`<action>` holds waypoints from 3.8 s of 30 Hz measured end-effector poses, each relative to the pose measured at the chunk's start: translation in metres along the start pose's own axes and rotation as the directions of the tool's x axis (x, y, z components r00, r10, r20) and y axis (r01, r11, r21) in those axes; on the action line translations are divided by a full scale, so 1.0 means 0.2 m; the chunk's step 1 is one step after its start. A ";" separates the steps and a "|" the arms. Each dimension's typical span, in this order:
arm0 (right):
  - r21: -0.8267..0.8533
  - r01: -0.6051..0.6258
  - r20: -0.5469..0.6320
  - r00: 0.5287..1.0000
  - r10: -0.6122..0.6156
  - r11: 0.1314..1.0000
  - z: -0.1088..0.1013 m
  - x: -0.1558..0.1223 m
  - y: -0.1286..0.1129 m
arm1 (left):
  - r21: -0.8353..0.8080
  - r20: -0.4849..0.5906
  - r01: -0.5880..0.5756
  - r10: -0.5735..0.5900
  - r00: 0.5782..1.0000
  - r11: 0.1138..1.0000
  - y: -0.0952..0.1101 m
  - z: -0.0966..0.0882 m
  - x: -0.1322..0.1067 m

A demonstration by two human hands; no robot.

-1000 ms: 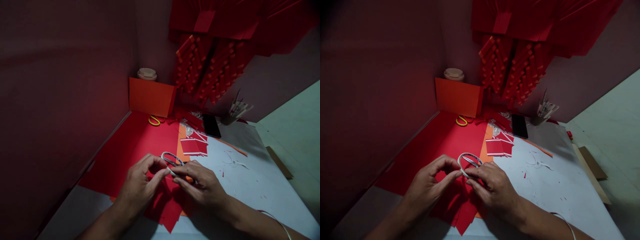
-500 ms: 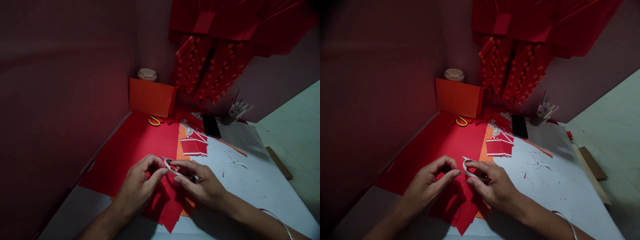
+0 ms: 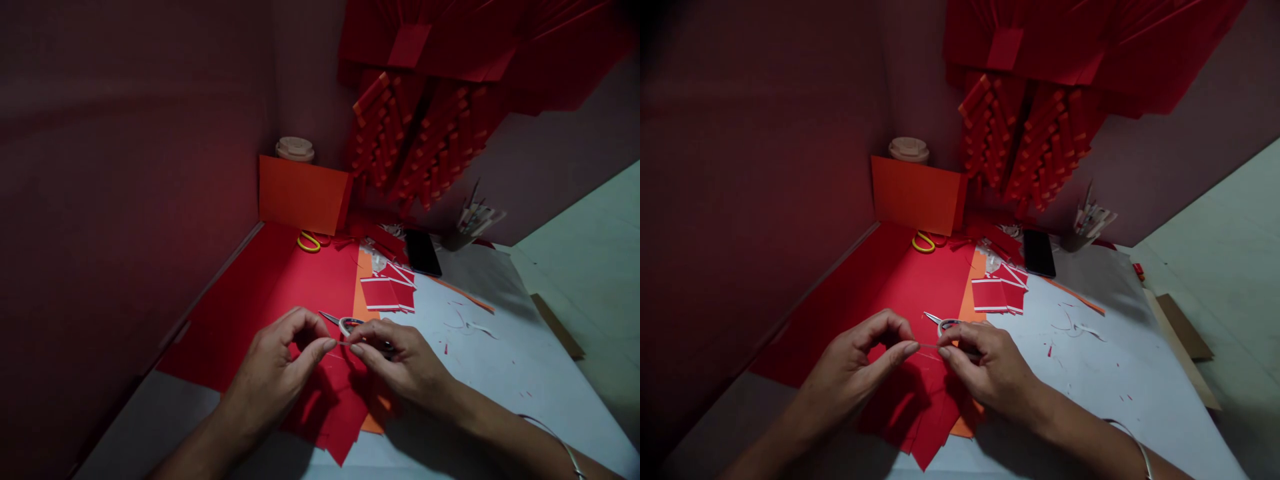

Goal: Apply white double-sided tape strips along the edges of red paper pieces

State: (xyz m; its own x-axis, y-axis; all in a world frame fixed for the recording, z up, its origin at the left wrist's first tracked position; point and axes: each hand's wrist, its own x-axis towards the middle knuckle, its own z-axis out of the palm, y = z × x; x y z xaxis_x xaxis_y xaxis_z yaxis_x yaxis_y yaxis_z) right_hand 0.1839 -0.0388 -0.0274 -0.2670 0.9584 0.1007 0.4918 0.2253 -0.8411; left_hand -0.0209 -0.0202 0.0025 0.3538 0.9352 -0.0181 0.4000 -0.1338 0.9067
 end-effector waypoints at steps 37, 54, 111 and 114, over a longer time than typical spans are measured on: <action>0.470 -0.184 -0.108 0.959 0.263 0.863 -0.02 -0.01 0.00 | -0.009 0.081 0.018 -0.017 0.997 1.000 0.08 -0.15 -0.03; 0.288 0.086 -0.381 0.924 0.032 0.954 -0.16 0.01 -0.02 | -0.322 -0.005 0.159 -0.170 0.986 0.933 0.01 -0.10 0.13; -0.051 0.196 -0.191 0.961 -0.202 0.979 0.00 0.00 -0.04 | -0.313 0.107 0.089 -0.058 0.993 0.945 0.06 -0.01 0.06; -0.045 0.199 -0.176 0.963 -0.204 0.979 0.00 0.00 -0.03 | -0.309 0.101 0.086 -0.057 0.993 0.947 0.05 0.00 0.06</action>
State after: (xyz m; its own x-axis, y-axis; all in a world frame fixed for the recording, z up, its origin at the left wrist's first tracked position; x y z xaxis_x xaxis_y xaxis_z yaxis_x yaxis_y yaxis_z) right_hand 0.1806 -0.0398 -0.0216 -0.2119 0.9077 0.3621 0.4652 0.4195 -0.7795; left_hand -0.0136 -0.0109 0.0121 0.4141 0.9033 -0.1121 0.1477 0.0549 0.9875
